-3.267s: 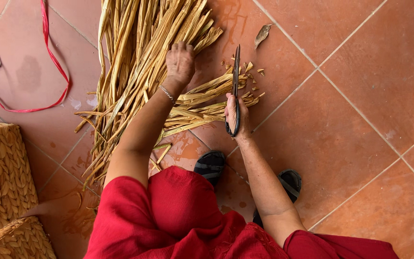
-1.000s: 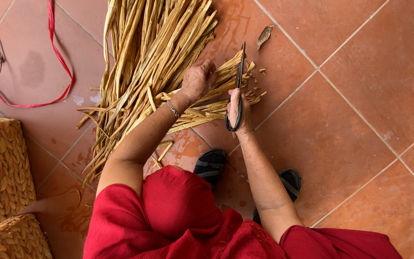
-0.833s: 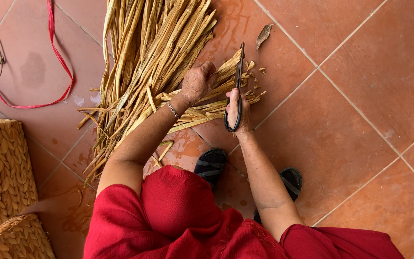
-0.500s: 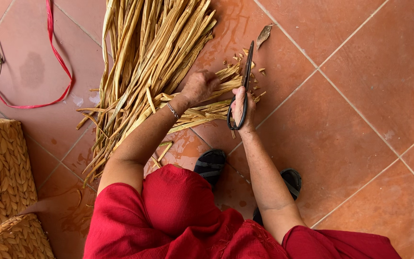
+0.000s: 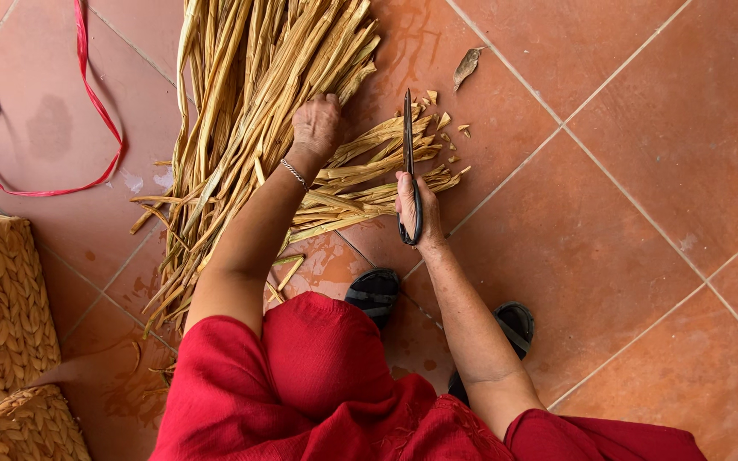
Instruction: The person sits on a tiled floor and uses scissors to cut dried palm leaves into smaller pieces. The person repeatedly picks up leaves, trims them, and places the cut pieces on the floor.
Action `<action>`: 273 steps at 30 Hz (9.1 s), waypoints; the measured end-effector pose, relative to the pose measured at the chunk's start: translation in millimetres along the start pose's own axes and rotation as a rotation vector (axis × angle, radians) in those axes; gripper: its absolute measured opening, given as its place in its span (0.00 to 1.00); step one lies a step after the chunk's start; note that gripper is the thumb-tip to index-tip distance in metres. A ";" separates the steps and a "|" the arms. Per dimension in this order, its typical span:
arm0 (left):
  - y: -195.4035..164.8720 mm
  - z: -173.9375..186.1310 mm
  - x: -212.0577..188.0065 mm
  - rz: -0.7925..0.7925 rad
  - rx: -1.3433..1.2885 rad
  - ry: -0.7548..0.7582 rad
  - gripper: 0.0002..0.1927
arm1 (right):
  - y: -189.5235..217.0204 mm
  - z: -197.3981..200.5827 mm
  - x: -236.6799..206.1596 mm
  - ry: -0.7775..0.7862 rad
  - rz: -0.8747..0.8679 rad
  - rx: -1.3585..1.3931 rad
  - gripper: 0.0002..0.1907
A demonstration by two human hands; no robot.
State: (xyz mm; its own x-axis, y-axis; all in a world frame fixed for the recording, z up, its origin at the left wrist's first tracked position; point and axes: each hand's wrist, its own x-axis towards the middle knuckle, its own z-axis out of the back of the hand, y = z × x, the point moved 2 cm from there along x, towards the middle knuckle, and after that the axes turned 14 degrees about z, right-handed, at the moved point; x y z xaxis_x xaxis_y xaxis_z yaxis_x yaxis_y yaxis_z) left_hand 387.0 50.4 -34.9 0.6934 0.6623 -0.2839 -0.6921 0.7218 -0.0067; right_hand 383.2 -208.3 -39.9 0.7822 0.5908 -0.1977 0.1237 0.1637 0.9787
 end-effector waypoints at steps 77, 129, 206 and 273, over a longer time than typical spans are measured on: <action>15.6 3.9 2.8 -0.088 0.181 -0.112 0.06 | 0.5 -8.4 2.5 0.111 -0.269 0.040 0.39; 13.1 -11.6 -57.1 0.041 -0.815 0.470 0.11 | 0.8 -15.6 19.9 -0.071 -0.050 0.075 0.34; 8.0 -1.0 -39.1 -0.120 -1.007 0.097 0.12 | 21.7 -19.3 13.3 0.090 0.181 -0.082 0.31; 14.5 33.6 -71.5 -0.077 -1.486 0.733 0.13 | 77.7 -19.3 86.1 0.013 0.379 0.179 0.25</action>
State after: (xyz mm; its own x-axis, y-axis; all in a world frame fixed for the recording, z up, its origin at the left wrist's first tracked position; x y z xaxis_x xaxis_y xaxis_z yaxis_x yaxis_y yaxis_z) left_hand 334.1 20.2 17.5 0.7954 0.0968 -0.5984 -0.5360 -0.3485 -0.7689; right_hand 448.3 -129.4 18.1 0.7848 0.5933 0.1791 -0.0666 -0.2066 0.9762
